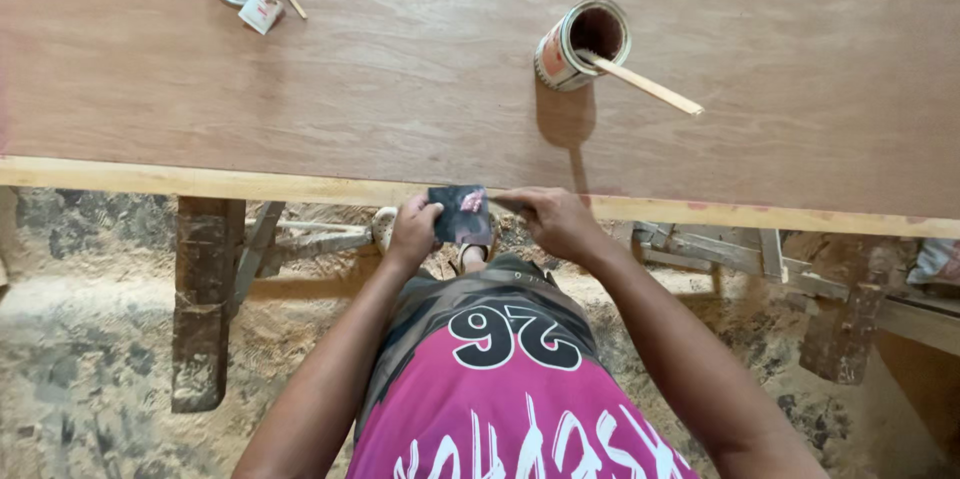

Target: The person applies a pink-colored wood filler from a can onto a small piece of abrasive paper using a wooden stick, then uses their fingers to rub the filler into the edge and surface of a large wooden board.

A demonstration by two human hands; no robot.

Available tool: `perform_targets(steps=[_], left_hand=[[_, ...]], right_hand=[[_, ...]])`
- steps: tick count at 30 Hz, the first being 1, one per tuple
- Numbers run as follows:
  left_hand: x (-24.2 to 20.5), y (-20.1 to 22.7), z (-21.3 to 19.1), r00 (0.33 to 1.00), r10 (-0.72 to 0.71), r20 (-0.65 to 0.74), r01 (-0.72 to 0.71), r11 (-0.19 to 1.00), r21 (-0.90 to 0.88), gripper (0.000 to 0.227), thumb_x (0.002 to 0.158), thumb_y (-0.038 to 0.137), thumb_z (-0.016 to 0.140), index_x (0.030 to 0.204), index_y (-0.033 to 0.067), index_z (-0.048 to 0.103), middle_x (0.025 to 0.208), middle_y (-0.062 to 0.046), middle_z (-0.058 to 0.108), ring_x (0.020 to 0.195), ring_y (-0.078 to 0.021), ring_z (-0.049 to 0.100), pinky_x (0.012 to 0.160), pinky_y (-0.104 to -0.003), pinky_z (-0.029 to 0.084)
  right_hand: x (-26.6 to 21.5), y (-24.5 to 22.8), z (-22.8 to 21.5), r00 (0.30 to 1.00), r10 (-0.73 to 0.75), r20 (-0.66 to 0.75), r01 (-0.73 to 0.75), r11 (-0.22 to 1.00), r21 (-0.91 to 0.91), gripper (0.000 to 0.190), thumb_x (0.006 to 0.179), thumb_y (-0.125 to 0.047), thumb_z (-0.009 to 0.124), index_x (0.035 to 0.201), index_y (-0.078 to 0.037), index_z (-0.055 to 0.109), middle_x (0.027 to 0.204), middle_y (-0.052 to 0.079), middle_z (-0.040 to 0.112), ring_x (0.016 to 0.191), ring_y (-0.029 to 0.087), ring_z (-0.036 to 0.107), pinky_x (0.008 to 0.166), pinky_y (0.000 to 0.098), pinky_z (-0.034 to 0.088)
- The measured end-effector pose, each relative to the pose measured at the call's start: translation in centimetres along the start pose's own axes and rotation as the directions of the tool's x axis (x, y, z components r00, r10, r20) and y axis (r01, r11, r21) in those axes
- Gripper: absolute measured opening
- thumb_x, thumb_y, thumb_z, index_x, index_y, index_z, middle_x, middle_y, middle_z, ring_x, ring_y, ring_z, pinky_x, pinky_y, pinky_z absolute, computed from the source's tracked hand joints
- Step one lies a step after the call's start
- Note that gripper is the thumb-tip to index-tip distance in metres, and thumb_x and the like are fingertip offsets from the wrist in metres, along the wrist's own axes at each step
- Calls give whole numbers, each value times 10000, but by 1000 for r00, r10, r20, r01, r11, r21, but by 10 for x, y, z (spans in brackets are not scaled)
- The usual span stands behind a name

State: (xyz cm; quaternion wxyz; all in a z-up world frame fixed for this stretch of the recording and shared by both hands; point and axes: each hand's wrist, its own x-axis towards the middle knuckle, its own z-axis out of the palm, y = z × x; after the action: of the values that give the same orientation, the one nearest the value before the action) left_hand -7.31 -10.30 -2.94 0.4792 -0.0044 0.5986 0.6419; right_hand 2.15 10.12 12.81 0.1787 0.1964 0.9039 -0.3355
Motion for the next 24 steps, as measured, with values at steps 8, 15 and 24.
perform_targets(steps=[8,15,24], left_hand=[[-6,33,19,975,220,32,-219,925,309,264,938,159,510,991,-26,691,800,-118,725,728,-198,674,680,-358,533],[-6,54,25,973,231,-5,-222,941,254,283,922,141,473,1015,-16,689,878,-124,744,799,-189,688,726,-356,547],[32,58,-10,975,183,-126,-190,980,-50,236,929,74,431,1001,24,650,840,-36,652,680,-108,628,531,-249,542]], right_hand=[[4,-12,12,961,-261,-94,268,961,66,517,835,54,548,1236,-215,733,1211,95,745,1056,313,725,910,419,576],[1,-18,18,994,-104,23,101,990,100,452,871,-8,592,1239,-236,722,1124,116,754,958,311,750,849,415,593],[3,28,18,974,187,128,-170,977,-129,260,1007,-211,591,1207,-299,733,1172,26,758,716,251,717,684,394,584]])
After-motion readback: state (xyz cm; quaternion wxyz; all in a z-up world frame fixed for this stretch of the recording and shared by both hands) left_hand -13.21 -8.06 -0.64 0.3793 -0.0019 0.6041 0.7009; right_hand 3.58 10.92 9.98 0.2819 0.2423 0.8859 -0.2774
